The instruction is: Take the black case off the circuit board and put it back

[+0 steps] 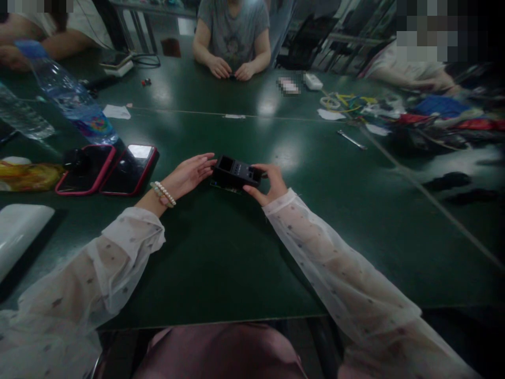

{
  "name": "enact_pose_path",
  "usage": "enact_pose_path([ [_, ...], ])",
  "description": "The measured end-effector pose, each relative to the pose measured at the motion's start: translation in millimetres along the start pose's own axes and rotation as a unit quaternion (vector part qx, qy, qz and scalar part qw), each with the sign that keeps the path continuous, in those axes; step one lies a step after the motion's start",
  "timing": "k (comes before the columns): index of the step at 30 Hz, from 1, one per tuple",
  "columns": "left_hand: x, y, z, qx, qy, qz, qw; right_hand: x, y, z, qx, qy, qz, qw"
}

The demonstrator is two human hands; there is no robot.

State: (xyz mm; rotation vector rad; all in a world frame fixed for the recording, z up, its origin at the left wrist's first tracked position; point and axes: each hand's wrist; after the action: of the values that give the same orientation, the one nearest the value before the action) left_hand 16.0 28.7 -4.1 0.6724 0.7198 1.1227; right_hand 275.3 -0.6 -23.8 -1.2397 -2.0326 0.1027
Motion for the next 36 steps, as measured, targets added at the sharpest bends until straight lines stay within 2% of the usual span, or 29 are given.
enact_pose_path([
  [6,-1,0,0.4,0.011,0.0,0.001,1.0,0,7,4,-0.002,-0.029,0.001,1.0],
  [12,-2,0,3.8,0.015,0.002,0.003,1.0,2,14,10,-0.019,-0.091,-0.009,0.996],
  [18,-1,-2,4.5,0.032,-0.003,0.013,0.999,2,13,8,-0.019,-0.087,-0.019,0.996],
  [25,0,-3,1.8,0.066,-0.017,0.021,0.997,2,14,10,-0.02,-0.062,-0.063,0.996],
  [30,-4,-2,5.9,0.138,-0.039,0.009,0.99,2,15,12,-0.02,-0.037,-0.102,0.994],
  [36,-4,-5,5.2,0.225,-0.062,0.022,0.972,1,8,5,0.021,-0.073,-0.079,0.994],
])
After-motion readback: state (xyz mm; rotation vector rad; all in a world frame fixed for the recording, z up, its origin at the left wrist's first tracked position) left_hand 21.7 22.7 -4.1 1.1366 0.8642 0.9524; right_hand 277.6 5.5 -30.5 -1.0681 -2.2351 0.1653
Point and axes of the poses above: each hand's wrist, its own x-axis towards the middle knuckle, its own z-axis out of the palm, y = z × x, and after that the axes turned 9 degrees about -x, right-handed
